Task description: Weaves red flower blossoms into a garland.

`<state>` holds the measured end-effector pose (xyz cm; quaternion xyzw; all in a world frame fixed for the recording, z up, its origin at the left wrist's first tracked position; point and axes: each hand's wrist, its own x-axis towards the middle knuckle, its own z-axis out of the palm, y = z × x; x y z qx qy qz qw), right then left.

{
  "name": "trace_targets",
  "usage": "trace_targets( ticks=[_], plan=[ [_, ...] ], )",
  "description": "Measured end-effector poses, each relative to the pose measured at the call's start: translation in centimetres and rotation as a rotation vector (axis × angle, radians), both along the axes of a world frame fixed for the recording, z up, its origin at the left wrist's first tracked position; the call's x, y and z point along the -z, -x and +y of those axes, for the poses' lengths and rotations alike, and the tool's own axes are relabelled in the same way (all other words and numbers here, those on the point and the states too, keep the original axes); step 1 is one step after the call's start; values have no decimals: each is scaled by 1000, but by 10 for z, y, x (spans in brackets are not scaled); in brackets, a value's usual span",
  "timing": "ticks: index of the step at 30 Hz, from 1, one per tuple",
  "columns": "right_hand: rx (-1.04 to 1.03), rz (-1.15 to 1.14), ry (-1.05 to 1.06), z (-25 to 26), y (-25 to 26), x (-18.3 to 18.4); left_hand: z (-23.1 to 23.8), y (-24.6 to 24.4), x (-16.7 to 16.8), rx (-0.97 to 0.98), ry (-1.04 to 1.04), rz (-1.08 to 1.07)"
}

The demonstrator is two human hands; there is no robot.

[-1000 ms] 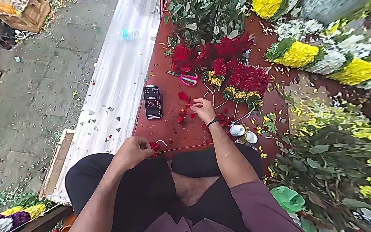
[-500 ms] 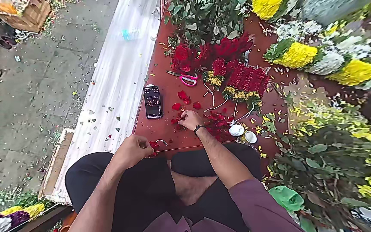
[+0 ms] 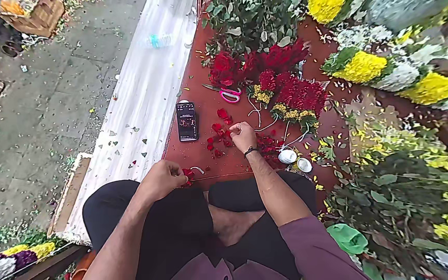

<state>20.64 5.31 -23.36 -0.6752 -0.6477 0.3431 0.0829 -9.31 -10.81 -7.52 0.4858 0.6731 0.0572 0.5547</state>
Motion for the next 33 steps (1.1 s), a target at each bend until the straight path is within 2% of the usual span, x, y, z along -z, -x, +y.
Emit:
trace_targets(
  ticks=[4, 8, 11, 14, 17, 20, 22, 25, 28, 33],
  plan=[
    [-289, -9, -30, -8, 33, 6, 3, -1, 0, 2, 15, 9],
    [-477, -175, -72, -7, 60, 33, 3, -2, 2, 4, 39, 8],
    [-347, -35, -13, -4, 60, 25, 3, 0, 2, -27, 34, -9],
    [-114, 313, 71, -5, 46, 0, 3, -1, 2, -87, 21, -34],
    [62, 673, 252, -24, 35, -43, 1, -1, 1, -119, 23, -74],
    [137, 874, 362, -61, 31, -92, 0, 0, -8, -197, 37, -141],
    [135, 991, 377, -84, 33, -111, 0, -2, -15, -280, 59, -190],
    [148, 1081, 395, -109, 46, -128, 1, -3, -17, -400, 65, -301],
    [110, 1065, 373, -124, 61, -137, 1, -6, -13, -507, 66, -419],
    [99, 1036, 378, -132, 75, -136, -3, -19, -5, -565, 16, -469]
  ],
)
